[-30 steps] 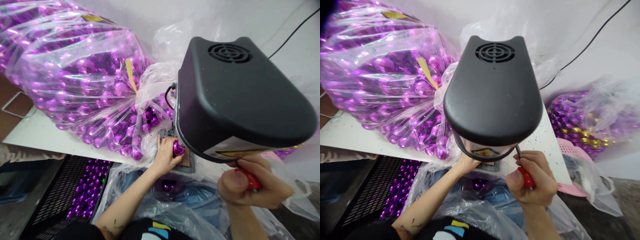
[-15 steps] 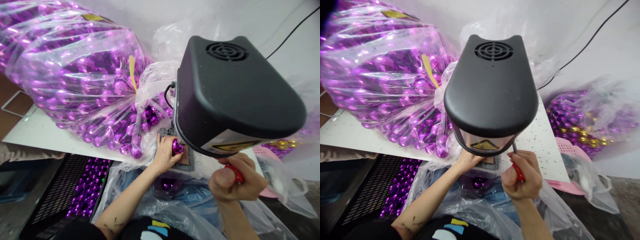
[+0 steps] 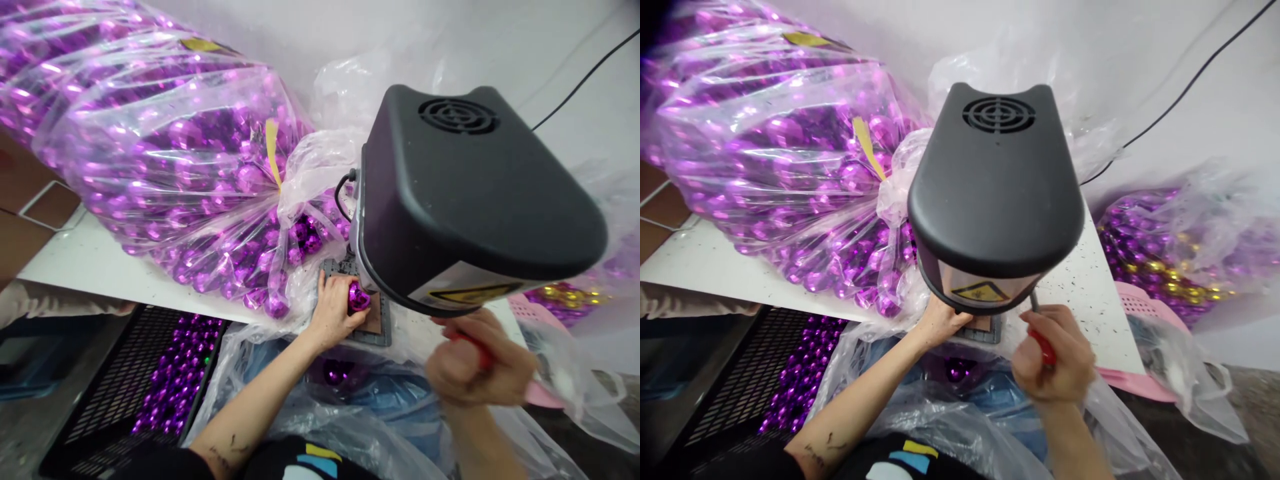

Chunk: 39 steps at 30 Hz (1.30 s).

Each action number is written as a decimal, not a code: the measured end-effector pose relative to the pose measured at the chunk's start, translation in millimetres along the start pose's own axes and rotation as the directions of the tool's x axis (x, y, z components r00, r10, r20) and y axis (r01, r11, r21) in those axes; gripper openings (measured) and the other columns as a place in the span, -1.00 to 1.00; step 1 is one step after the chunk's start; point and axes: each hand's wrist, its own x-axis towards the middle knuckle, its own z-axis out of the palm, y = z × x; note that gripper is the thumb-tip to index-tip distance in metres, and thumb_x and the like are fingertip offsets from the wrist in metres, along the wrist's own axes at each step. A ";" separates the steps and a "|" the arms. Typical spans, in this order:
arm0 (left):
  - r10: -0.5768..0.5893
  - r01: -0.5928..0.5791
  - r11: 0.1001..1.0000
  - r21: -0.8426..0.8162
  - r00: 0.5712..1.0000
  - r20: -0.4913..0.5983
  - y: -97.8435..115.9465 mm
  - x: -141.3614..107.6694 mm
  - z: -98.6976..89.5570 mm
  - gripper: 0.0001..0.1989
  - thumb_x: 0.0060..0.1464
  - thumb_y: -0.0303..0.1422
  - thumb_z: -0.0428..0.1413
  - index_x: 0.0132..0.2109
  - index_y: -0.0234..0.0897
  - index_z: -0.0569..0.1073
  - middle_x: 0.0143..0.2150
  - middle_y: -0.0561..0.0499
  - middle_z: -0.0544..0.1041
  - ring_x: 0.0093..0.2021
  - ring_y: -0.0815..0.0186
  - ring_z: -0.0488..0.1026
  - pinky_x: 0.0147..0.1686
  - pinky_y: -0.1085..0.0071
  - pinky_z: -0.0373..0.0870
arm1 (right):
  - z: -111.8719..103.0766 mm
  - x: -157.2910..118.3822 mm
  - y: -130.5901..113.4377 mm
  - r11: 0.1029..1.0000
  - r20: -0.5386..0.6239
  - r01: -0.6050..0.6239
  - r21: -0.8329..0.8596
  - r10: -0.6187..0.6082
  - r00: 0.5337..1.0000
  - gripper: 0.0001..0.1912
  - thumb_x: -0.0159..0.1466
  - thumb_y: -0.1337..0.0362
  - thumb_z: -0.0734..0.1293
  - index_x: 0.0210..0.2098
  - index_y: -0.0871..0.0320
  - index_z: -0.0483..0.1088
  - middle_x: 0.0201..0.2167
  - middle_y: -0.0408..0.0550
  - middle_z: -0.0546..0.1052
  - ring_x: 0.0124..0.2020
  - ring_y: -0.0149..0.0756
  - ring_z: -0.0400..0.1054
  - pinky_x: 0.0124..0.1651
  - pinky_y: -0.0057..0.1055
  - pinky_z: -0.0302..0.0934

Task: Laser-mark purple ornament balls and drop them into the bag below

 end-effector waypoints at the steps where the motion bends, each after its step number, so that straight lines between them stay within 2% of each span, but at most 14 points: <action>1: 0.005 -0.005 1.000 -0.001 1.000 -0.007 0.1 -1.3 0.1 -0.57 0.09 -0.36 0.19 0.11 -0.23 0.36 0.02 -0.13 0.50 0.12 0.04 0.38 0.40 -0.22 -0.21 | -4.5 13.9 -7.5 1.000 -0.010 0.013 0.005 -0.013 1.000 -0.81 0.23 0.17 0.27 -0.34 0.13 0.45 -0.54 -0.12 0.40 -0.50 -0.42 0.29 -0.48 -0.44 0.10; 3: 0.027 -0.027 1.000 -0.006 0.999 -0.030 0.7 -8.0 -0.4 -0.54 0.11 -0.38 0.17 0.16 -0.22 0.33 0.05 -0.14 0.49 0.13 0.05 0.38 0.39 -0.19 -0.13 | -8.3 41.3 -19.9 0.997 -0.087 0.011 -0.080 -0.018 0.996 -0.76 0.23 0.13 0.29 -0.35 0.17 0.49 -0.60 -0.13 0.39 -0.56 -0.46 0.25 -0.52 -0.46 0.01; 6: 0.111 -0.112 0.993 -0.020 0.993 -0.035 2.2 -27.5 -5.0 -0.48 0.14 -0.32 0.18 0.22 -0.23 0.27 0.13 -0.19 0.44 0.17 0.05 0.35 0.37 -0.16 -0.04 | -1.6 68.1 -27.5 0.998 -0.227 0.011 -0.061 -0.024 0.973 -0.58 0.25 0.01 0.29 -0.56 0.21 0.40 -0.77 -0.16 0.17 -0.66 -0.53 0.12 -0.57 -0.50 -0.16; 9: 0.218 -0.218 0.973 -0.073 0.976 -0.003 2.8 -44.9 -16.1 -0.41 0.13 -0.13 0.22 0.23 -0.22 0.29 0.17 -0.21 0.40 0.20 0.02 0.32 0.34 -0.15 0.04 | 7.4 74.0 -26.1 0.999 -0.259 0.006 -0.036 -0.015 0.966 -0.48 0.23 -0.04 0.29 -0.66 0.23 0.31 -0.81 -0.16 0.05 -0.69 -0.56 0.04 -0.58 -0.51 -0.27; 11: 0.245 -0.249 0.963 -0.104 0.968 -0.052 0.9 -43.8 -27.3 -0.53 0.21 -0.14 0.15 0.18 -0.21 0.35 0.14 -0.20 0.41 0.17 0.07 0.34 0.26 -0.03 0.22 | 9.4 72.4 -25.4 0.999 -0.253 0.018 -0.027 -0.024 0.967 -0.51 0.23 -0.02 0.30 -0.64 0.24 0.32 -0.80 -0.17 0.08 -0.68 -0.56 0.06 -0.59 -0.52 -0.27; 14: 0.210 -0.205 0.978 0.046 0.957 -0.200 -7.6 -15.8 -48.3 -0.76 0.31 -0.34 0.00 0.07 -0.23 0.43 0.05 -0.16 0.47 0.10 0.15 0.39 0.12 0.14 0.36 | 7.8 69.5 -26.9 0.999 -0.261 0.042 -0.015 -0.045 0.964 -0.56 0.24 0.01 0.29 -0.58 0.23 0.37 -0.78 -0.17 0.13 -0.66 -0.55 0.12 -0.59 -0.54 -0.20; 18: 0.090 0.074 0.862 0.501 0.951 -0.296 -26.4 42.9 -78.8 -0.64 0.23 -0.51 -0.03 0.13 -0.32 0.43 0.20 -0.28 0.42 0.22 -0.06 0.28 0.21 -0.07 0.18 | 4.5 65.6 -27.6 0.997 -0.285 0.003 -0.082 -0.026 0.958 -0.68 0.26 0.06 0.30 -0.39 0.20 0.48 -0.67 -0.15 0.35 -0.62 -0.52 0.24 -0.59 -0.55 -0.03; 21: -0.027 0.213 0.773 0.598 0.952 -0.305 -39.2 70.8 -95.5 -0.54 0.16 -0.55 -0.01 0.20 -0.35 0.39 0.19 -0.35 0.42 0.21 -0.16 0.26 0.17 -0.17 0.13 | 3.5 62.6 -25.5 0.997 -0.264 -0.007 -0.079 -0.014 0.965 -0.71 0.26 0.08 0.32 -0.37 0.20 0.49 -0.60 -0.14 0.43 -0.60 -0.51 0.31 -0.59 -0.56 0.04; 26: -0.048 0.178 0.891 0.417 0.951 -0.305 -38.1 67.1 -106.6 -0.57 0.13 -0.38 0.15 0.16 -0.26 0.44 0.05 -0.26 0.48 0.12 -0.15 0.31 0.13 -0.14 0.18 | 2.3 60.0 -25.1 0.997 -0.249 -0.034 -0.072 0.015 0.968 -0.66 0.27 0.04 0.31 -0.38 0.20 0.47 -0.59 -0.18 0.41 -0.57 -0.52 0.34 -0.56 -0.53 0.09; 29: -0.111 0.093 0.993 -0.070 0.947 -0.302 -23.5 48.3 -109.9 -0.48 0.12 -0.23 0.21 0.22 -0.12 0.39 0.01 -0.12 0.47 -0.03 0.09 0.41 -0.02 0.13 0.37 | 2.3 60.0 -26.6 0.996 -0.241 -0.053 -0.075 0.033 0.970 -0.65 0.29 0.03 0.29 -0.37 0.20 0.47 -0.58 -0.19 0.40 -0.56 -0.55 0.32 -0.52 -0.53 0.11; 31: -0.214 0.099 0.857 -0.506 0.961 -0.174 -13.4 35.7 -110.1 -0.45 0.09 -0.19 0.24 0.22 -0.09 0.37 -0.02 -0.04 0.47 -0.16 0.26 0.45 -0.20 0.34 0.42 | 2.8 60.7 -27.1 0.996 -0.251 -0.043 -0.082 0.021 0.968 -0.62 0.30 0.01 0.28 -0.39 0.21 0.46 -0.58 -0.19 0.40 -0.56 -0.58 0.29 -0.51 -0.54 0.09; 33: -0.280 0.187 0.567 -0.802 0.960 0.025 -6.5 25.5 -106.7 -0.47 0.07 -0.19 0.28 0.17 -0.12 0.38 -0.10 0.01 0.50 -0.27 0.37 0.48 -0.34 0.46 0.39 | 3.0 62.4 -27.2 0.993 -0.248 -0.045 -0.106 0.017 0.969 -0.59 0.31 -0.01 0.27 -0.41 0.23 0.45 -0.59 -0.19 0.38 -0.57 -0.62 0.26 -0.50 -0.56 0.05; 36: -0.296 0.288 0.203 -0.936 0.929 0.221 -4.3 15.6 -94.3 -0.60 0.06 -0.20 0.29 0.01 -0.20 0.42 -0.23 0.05 0.53 -0.36 0.42 0.51 -0.45 0.54 0.36 | 2.3 68.2 -28.2 0.989 -0.232 -0.040 -0.142 0.006 0.973 -0.58 0.32 0.00 0.25 -0.42 0.24 0.43 -0.60 -0.20 0.36 -0.58 -0.67 0.20 -0.50 -0.60 0.00; 39: -0.310 0.339 0.084 -0.937 0.903 0.299 -9.0 9.9 -79.1 -0.67 0.06 -0.19 0.30 -0.12 -0.27 0.44 -0.31 0.03 0.57 -0.39 0.36 0.56 -0.53 0.56 0.36 | 1.8 78.6 -29.9 0.984 -0.200 -0.010 -0.178 -0.026 0.980 -0.58 0.36 0.04 0.22 -0.42 0.25 0.42 -0.63 -0.22 0.29 -0.57 -0.69 0.13 -0.48 -0.62 -0.04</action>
